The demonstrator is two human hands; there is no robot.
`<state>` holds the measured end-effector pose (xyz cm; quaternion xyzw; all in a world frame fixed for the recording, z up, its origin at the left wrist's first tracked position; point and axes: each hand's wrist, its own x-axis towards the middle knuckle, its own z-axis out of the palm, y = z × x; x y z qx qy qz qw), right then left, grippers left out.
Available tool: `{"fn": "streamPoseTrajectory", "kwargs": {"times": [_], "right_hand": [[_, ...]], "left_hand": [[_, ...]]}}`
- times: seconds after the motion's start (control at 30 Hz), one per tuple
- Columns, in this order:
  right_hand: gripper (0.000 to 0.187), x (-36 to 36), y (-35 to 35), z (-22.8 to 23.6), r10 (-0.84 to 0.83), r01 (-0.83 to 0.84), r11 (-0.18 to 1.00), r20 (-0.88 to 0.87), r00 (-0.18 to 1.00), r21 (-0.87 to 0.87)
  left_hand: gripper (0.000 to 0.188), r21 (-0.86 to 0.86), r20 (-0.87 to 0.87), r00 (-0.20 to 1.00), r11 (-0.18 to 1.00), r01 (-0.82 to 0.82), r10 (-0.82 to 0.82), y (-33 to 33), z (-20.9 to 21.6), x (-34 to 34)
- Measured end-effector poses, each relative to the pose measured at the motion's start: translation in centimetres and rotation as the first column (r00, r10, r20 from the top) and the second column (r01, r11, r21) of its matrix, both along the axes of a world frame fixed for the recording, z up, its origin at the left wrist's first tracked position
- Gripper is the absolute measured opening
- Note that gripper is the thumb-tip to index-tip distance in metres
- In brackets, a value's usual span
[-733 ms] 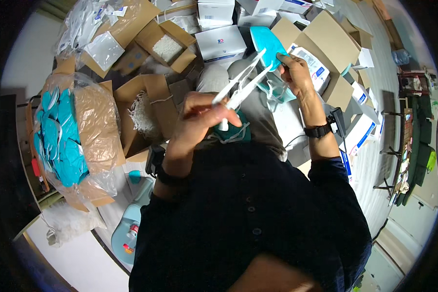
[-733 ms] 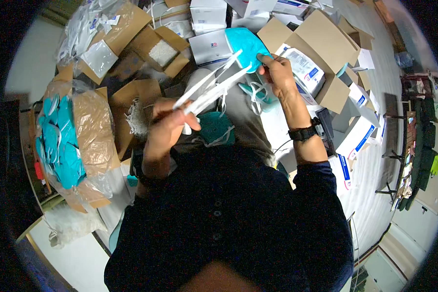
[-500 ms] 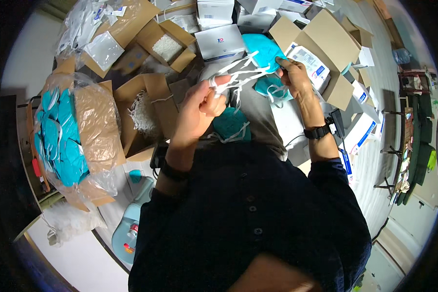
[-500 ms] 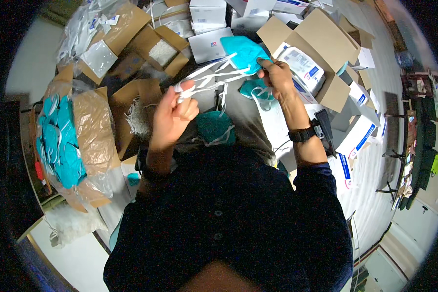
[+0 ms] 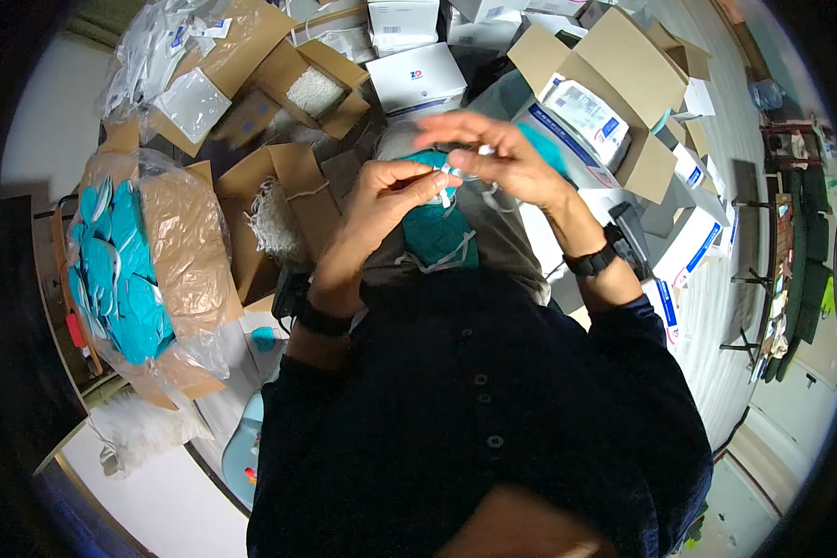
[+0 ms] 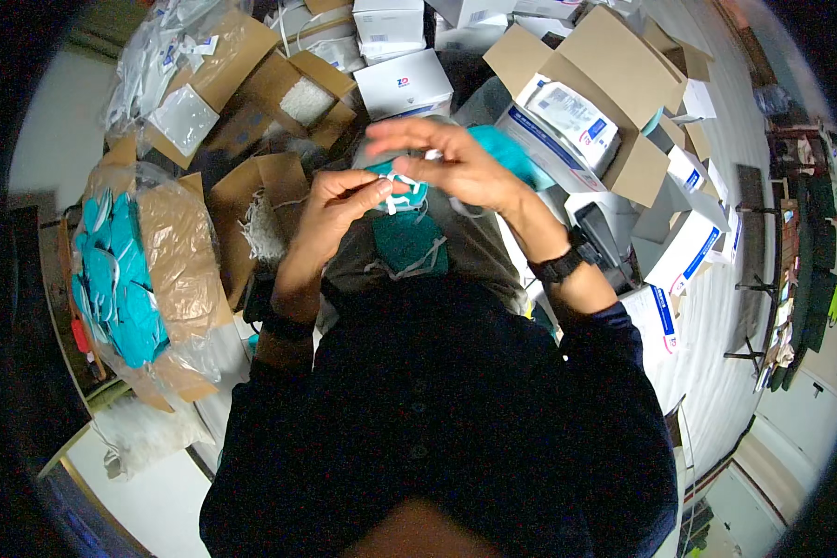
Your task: The person is sorting and checking green N95-style medical masks and placing them into white paper mailing envelopes.
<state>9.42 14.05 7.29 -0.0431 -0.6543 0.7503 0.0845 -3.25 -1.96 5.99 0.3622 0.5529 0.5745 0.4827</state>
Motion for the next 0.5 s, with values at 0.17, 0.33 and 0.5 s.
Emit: {"fn": "streamPoseTrajectory", "kwargs": {"times": [0.17,0.33,0.5], "right_hand": [[0.019,0.0,0.3,-0.8,0.059,-0.079,0.986,0.131,0.99,0.149],[0.02,-0.5,0.6,-0.7,-0.014,-0.025,0.965,0.146,0.989,0.263],[0.018,-0.8,1.7,-1.9,-0.383,0.334,0.703,-0.062,0.922,0.627]], "left_hand": [[0.018,-0.068,-0.11,0.993,0.997,0.036,-0.044,-0.9,0.2,-0.6],[0.02,-0.104,-0.095,0.993,0.993,0.058,-0.068,-0.5,-0.1,-0.4],[0.03,-0.19,-0.03,1.0,0.982,0.0,-0.006,0.7,-2.3,0.0]]}}
